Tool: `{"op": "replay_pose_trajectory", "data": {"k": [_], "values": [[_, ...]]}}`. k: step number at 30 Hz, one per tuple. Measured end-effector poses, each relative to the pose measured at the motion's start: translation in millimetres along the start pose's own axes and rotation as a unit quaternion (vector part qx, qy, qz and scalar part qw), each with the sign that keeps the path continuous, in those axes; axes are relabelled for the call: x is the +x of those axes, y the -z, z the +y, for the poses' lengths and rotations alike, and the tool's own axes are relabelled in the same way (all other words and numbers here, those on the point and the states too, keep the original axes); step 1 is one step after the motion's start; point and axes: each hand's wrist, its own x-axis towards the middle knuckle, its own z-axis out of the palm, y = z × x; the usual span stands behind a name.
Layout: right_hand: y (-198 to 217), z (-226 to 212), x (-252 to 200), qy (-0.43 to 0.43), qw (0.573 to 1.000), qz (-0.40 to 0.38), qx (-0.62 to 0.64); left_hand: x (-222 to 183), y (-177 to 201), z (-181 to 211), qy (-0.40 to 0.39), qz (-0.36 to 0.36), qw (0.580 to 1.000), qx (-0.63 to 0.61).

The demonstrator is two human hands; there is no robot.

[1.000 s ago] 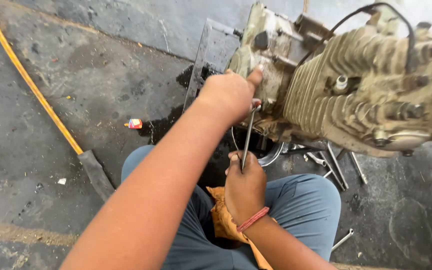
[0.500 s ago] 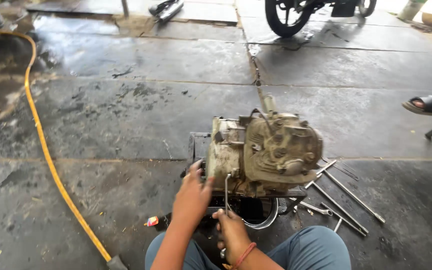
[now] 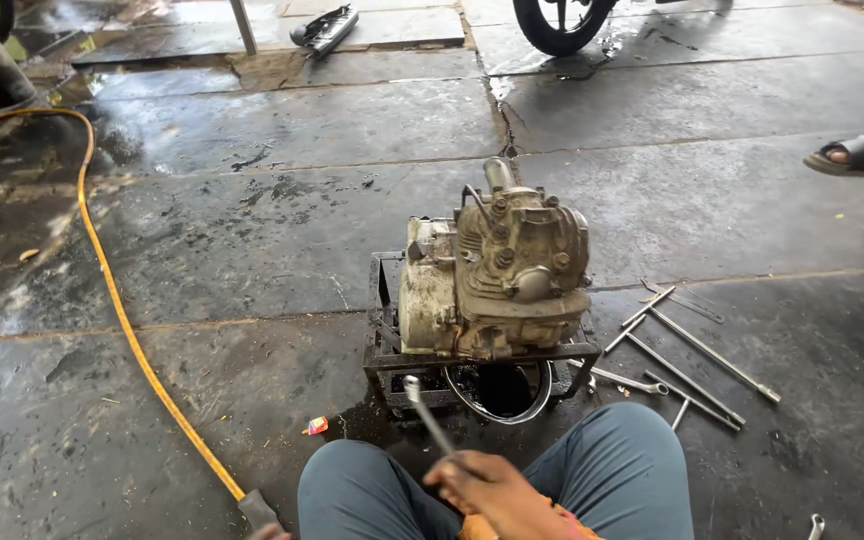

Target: The person sits on the floor of a motorcycle repair shop working on a detached engine mounted on a stand. They use wrenches to loosen and turn bolts on the engine casing, reposition the engine, and wipe it with an orange cloth while continuing to work on fasteners.

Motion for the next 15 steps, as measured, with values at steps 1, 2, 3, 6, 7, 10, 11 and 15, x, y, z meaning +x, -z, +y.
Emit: {"op": "replay_pose_trajectory", "data": {"k": [1,2,3,6,7,10,11,15], "values": [[12,12,-15,0.004,0.999,0.030,-0.037,2,-16,-8,-0.014,-0.033,0.999,0.018],[22,10,-31,0.004,0.999,0.033,-0.033,23,-39,74,-0.029,-0.065,0.997,0.037],[31,11,-52,0.050,0.994,0.080,0.046,3,-69,164,-0.039,-0.100,0.993,0.052],[50,-9,-109,0.106,0.971,0.193,0.095,-39,-109,382,-0.064,-0.237,0.955,0.166],[54,-23,-123,0.119,0.959,0.248,0.066,-49,-117,443,-0.080,-0.324,0.904,0.267],[74,-31,-155,0.104,0.935,0.336,0.055,-66,-175,503,-0.046,-0.506,0.810,0.292],[76,-32,-165,0.109,0.935,0.333,0.050,-72,-184,499,-0.049,-0.501,0.814,0.290],[91,-19,-194,0.127,0.890,0.410,0.151,-84,-204,482,-0.102,-0.494,0.797,0.332]]}}
